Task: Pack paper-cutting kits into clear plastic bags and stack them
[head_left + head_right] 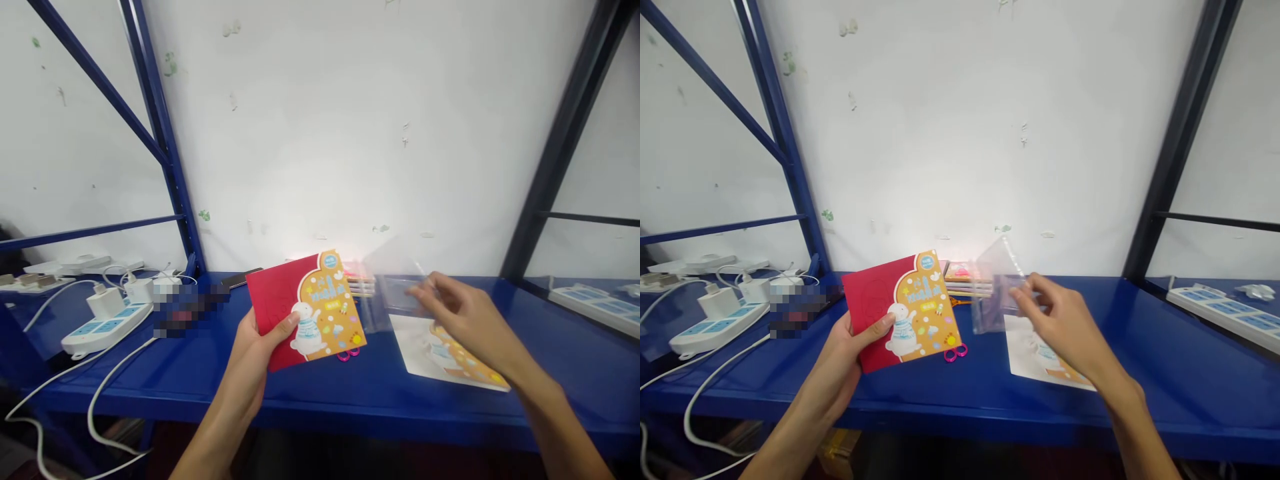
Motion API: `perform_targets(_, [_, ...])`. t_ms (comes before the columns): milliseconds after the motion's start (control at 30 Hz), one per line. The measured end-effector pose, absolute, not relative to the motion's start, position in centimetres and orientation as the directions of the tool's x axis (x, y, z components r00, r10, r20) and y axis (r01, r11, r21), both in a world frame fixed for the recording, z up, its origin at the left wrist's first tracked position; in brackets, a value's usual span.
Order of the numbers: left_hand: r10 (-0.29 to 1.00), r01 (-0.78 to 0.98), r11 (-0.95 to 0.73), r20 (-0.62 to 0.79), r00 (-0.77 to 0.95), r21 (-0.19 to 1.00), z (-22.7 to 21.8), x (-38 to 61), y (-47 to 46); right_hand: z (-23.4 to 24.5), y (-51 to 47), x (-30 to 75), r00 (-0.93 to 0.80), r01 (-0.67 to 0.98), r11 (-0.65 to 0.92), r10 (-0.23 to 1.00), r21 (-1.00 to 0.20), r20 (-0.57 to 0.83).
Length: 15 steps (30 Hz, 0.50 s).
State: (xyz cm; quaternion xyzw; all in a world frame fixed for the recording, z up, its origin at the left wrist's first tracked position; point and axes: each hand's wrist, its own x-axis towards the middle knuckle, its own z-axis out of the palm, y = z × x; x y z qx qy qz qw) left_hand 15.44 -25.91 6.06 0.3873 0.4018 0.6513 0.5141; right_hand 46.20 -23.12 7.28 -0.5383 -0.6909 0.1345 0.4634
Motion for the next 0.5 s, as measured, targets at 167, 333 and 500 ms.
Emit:
perform_targets(167, [0.971,-0.288,-0.19,0.136,-0.198,0.939,6.2,16.5,-26.7,8.1,-25.5,42.5,-0.136,0.48,0.498,0.855,-0.722,0.5])
perform_targets(333, [0.95,-0.291,-0.223,0.14,-0.279,0.93,6.3,15.8,-26.3,9.3,-27.0,42.8,-0.096,0.319,0.515,0.852,-0.795,0.514])
perform_targets(500, [0.932,-0.346,-0.259,0.14,-0.334,0.901,6.2,15.7,-26.0,9.2,-27.0,43.5,-0.06,0.087,0.522,0.853,-0.848,0.519])
